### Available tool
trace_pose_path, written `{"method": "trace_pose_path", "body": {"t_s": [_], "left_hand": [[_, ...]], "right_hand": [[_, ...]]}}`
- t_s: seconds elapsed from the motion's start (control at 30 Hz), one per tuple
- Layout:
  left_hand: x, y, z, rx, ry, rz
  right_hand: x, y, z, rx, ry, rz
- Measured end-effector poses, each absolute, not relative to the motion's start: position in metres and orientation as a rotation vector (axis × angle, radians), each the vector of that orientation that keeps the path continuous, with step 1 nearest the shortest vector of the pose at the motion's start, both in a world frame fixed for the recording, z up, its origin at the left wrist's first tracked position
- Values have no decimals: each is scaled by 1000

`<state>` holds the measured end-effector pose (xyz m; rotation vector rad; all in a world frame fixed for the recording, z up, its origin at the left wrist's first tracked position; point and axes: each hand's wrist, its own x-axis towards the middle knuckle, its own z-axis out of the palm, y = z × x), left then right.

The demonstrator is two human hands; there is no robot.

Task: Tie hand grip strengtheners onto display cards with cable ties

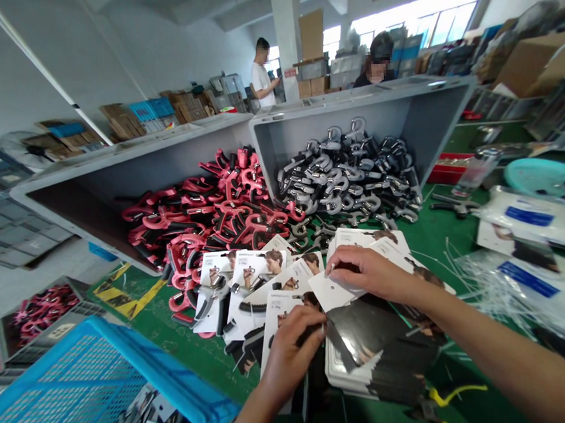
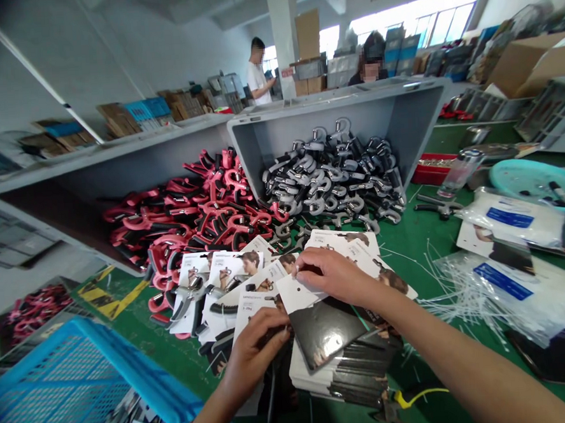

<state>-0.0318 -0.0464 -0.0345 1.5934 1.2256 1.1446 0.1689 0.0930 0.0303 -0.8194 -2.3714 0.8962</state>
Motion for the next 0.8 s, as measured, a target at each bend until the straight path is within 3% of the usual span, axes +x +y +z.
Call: {"method": "trace_pose_path", "body": {"t_s": [0.17,0.4,0.8], "left_hand": [[-11,-18,-43,1261,1262,1424],[5,5,-50,944,1016,1417],[3,10,-45,1004,1061,1384]], "right_hand": [[167,89,27,-900,-2315,911],[166,86,28,-899,-2276,891],[175,86,27,-766,-2313,844]]}}
